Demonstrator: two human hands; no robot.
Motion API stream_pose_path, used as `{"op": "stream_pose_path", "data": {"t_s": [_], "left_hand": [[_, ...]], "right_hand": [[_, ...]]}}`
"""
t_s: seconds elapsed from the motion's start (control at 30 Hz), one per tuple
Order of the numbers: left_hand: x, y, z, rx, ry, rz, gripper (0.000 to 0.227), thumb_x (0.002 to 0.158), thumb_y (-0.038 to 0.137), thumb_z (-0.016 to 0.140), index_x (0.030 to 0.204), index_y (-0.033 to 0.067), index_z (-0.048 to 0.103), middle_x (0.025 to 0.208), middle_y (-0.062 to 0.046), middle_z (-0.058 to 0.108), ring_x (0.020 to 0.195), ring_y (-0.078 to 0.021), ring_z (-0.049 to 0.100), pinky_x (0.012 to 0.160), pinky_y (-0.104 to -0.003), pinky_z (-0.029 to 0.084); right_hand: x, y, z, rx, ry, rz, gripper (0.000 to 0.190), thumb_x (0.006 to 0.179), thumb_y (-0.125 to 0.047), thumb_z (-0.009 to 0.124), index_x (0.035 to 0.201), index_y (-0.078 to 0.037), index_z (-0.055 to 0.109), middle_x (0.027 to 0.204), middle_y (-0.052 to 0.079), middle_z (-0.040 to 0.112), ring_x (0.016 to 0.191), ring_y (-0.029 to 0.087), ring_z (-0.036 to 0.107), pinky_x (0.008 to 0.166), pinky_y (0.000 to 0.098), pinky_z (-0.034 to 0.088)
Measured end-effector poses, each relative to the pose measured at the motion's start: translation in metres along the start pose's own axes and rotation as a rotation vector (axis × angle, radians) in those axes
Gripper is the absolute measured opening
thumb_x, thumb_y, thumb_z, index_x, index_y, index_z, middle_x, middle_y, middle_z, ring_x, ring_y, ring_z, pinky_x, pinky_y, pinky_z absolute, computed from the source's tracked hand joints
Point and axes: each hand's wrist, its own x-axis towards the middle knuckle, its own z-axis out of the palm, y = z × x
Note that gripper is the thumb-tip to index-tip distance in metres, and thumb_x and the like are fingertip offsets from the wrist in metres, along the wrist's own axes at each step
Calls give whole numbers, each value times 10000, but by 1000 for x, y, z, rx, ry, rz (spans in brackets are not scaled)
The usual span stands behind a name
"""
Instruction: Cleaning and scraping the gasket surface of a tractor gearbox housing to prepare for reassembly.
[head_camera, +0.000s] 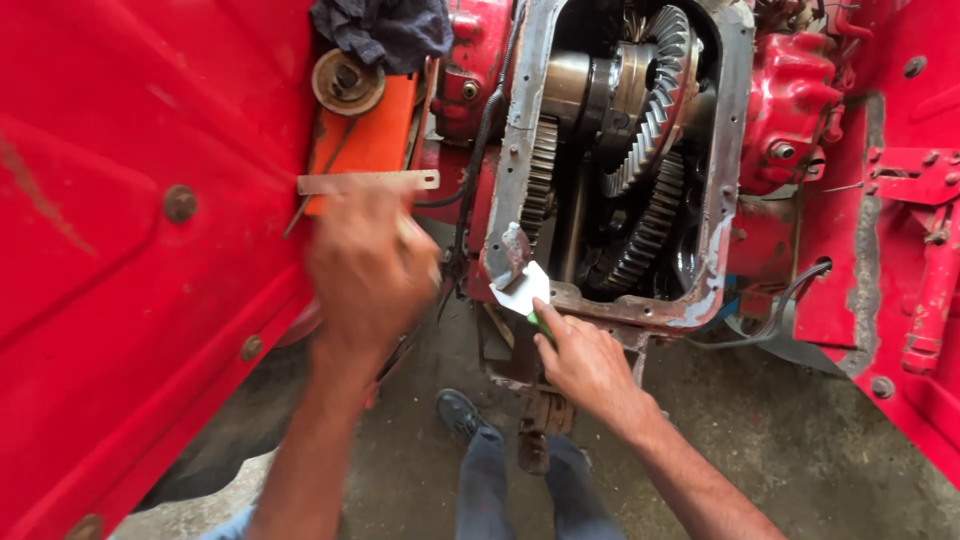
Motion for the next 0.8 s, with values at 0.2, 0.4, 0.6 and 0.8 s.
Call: {"op": "stream_pose_path", "data": {"t_s": [0.2, 0.4, 0.6, 0.8], "left_hand": [[42, 1, -26, 286, 354, 185, 421, 1001, 165, 571, 1378, -21, 571, 1421, -295, 503, 1290, -469, 535, 1056, -513, 472], [-105, 43, 89, -680, -388, -658, 260, 1033, 266, 521, 951, 45, 630, 815, -116, 706, 732, -294, 703, 652, -426, 545], [-156, 48, 169, -1322, -360, -1077, 382, 1041, 376, 535, 1047, 26, 689, 814, -24, 690, 671, -111, 637, 560, -305, 524], [-159, 62, 200, -1629, -397, -1411, 417, 1008, 430, 528, 1018, 38, 671, 668, -7, 544, 522, -164, 559, 461, -327, 541]], "right_hand": [[4, -1, 7, 151, 44, 29, 461, 956, -287, 594, 1387, -125, 569, 1138, 190, 720, 1081, 398, 660, 889, 518, 520], [1, -19, 6, 243, -38, 150, 492, 960, -275, 556, 1438, -157, 561, 1060, 254, 721, 1009, 425, 689, 876, 522, 536], [15, 9, 59, 393, 114, 90, 489, 1010, -238, 609, 1426, -14, 482, 939, 289, 724, 838, 415, 692, 677, 491, 537], [14, 16, 23, 1068, -143, 442, 617, 949, -172, 559, 1555, -157, 442, 654, -4, 574, 432, 78, 420, 350, 243, 295]]}}
